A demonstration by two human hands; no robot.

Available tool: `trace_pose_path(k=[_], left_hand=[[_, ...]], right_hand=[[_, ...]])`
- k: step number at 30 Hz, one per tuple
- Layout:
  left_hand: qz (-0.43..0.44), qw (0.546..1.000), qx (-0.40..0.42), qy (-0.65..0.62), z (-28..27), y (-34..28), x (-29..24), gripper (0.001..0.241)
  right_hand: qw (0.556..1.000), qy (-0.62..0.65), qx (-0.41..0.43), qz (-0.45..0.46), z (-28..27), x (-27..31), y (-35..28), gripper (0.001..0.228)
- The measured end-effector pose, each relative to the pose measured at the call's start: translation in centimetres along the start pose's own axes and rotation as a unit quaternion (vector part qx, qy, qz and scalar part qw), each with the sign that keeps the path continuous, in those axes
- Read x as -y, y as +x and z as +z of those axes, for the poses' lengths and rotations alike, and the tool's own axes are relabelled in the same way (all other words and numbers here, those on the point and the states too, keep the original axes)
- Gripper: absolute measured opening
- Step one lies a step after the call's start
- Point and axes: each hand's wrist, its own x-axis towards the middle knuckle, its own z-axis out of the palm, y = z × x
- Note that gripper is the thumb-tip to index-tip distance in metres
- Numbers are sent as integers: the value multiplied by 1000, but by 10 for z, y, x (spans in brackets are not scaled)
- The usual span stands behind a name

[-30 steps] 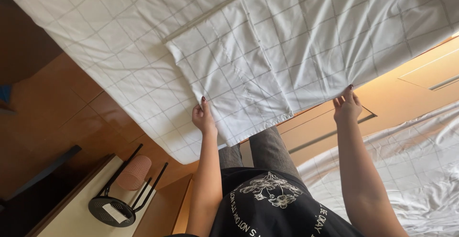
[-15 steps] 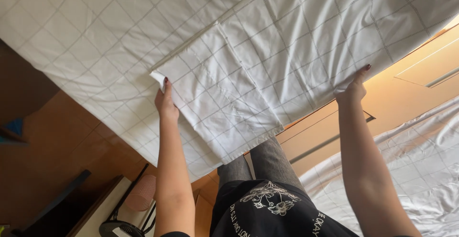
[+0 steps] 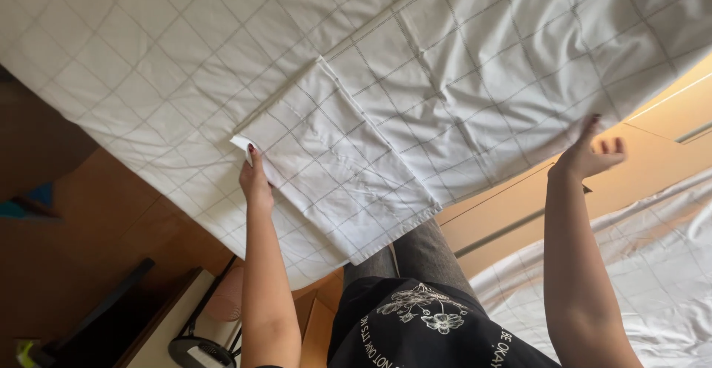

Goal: Folding a white patterned pillowcase on a bed.

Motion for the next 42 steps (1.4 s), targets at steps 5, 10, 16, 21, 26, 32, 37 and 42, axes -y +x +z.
trace_pose_path(k=[5, 10, 16, 21, 26, 32, 37, 42], left_hand=[[311, 905, -192, 217, 31, -31, -6, 52], [530, 807, -92, 243, 186, -83, -73, 40], [603, 722, 199, 276, 350, -57, -85, 41], [451, 774, 317, 310, 432, -31, -84, 47], [263, 793, 395, 383, 471, -29, -108, 54], [246, 841, 426, 226, 448, -40, -142, 39], [275, 846, 389, 240, 439, -35, -132, 34], [319, 825, 427, 187, 440, -39, -140, 30]], right_hand=[[937, -138, -21, -321, 28, 32, -20, 70], [869, -218, 20, -443, 49, 76, -37, 66], [994, 53, -28, 91, 17, 30, 14, 84], [922, 161, 249, 249, -17, 66, 11, 62], [896, 229, 320, 207, -40, 78, 7, 45], [877, 287, 349, 165, -59, 59, -10, 36], [850, 293, 340, 276, -44, 25, -27, 33], [805, 412, 312, 292, -41, 109, -53, 40]])
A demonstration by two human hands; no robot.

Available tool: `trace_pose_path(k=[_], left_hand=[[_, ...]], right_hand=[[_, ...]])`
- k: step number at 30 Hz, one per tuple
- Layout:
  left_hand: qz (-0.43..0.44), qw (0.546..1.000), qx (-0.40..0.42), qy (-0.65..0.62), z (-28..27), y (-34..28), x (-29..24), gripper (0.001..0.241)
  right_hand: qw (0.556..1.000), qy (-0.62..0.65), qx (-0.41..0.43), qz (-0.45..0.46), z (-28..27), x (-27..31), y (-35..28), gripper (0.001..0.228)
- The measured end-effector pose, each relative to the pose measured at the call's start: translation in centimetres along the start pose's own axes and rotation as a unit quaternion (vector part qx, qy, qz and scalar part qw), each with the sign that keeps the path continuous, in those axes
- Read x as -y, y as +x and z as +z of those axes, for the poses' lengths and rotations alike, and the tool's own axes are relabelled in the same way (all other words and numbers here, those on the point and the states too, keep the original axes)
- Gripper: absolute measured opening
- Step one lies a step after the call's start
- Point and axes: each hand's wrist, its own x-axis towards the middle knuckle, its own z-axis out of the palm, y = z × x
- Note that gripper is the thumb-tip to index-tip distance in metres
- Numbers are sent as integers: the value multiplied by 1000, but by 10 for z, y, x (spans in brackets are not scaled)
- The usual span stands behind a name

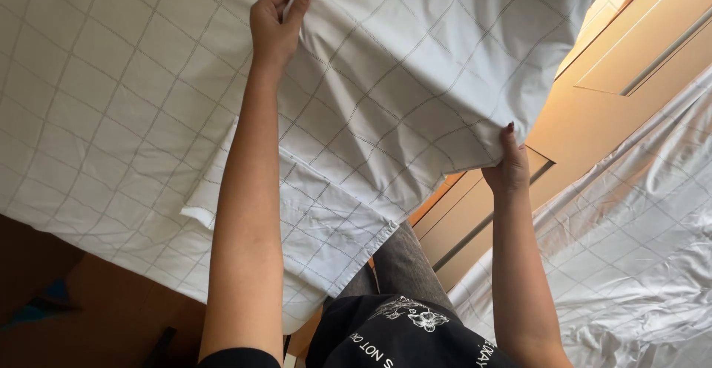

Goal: Folding a white patterned pillowcase on a bed.

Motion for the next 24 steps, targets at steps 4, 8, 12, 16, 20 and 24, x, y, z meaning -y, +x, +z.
trace_pose_path(k=[4, 8, 12, 16, 20, 24], left_hand=[[40, 998, -37, -32, -3, -11, 25, 32], [194, 928, -134, 287, -14, -69, 13, 53], [149, 886, -208, 387, -61, -143, 29, 52], [95, 875, -197, 433, -109, -201, 47, 50], [102, 887, -173, 415, -116, -192, 55, 40], [132, 934, -142, 300, -83, -137, 42, 34]], right_hand=[[1000, -14, 3, -4, -45, -17, 20, 37], [997, -14, -62, -46, -95, -18, 46, 27], [984, 46, -139, -97, -124, -5, 56, 28], [984, 28, -133, -112, -121, 10, 59, 36], [986, 11, -114, -118, -112, 3, 60, 52], [991, 36, -123, -42, -90, -13, 49, 80]])
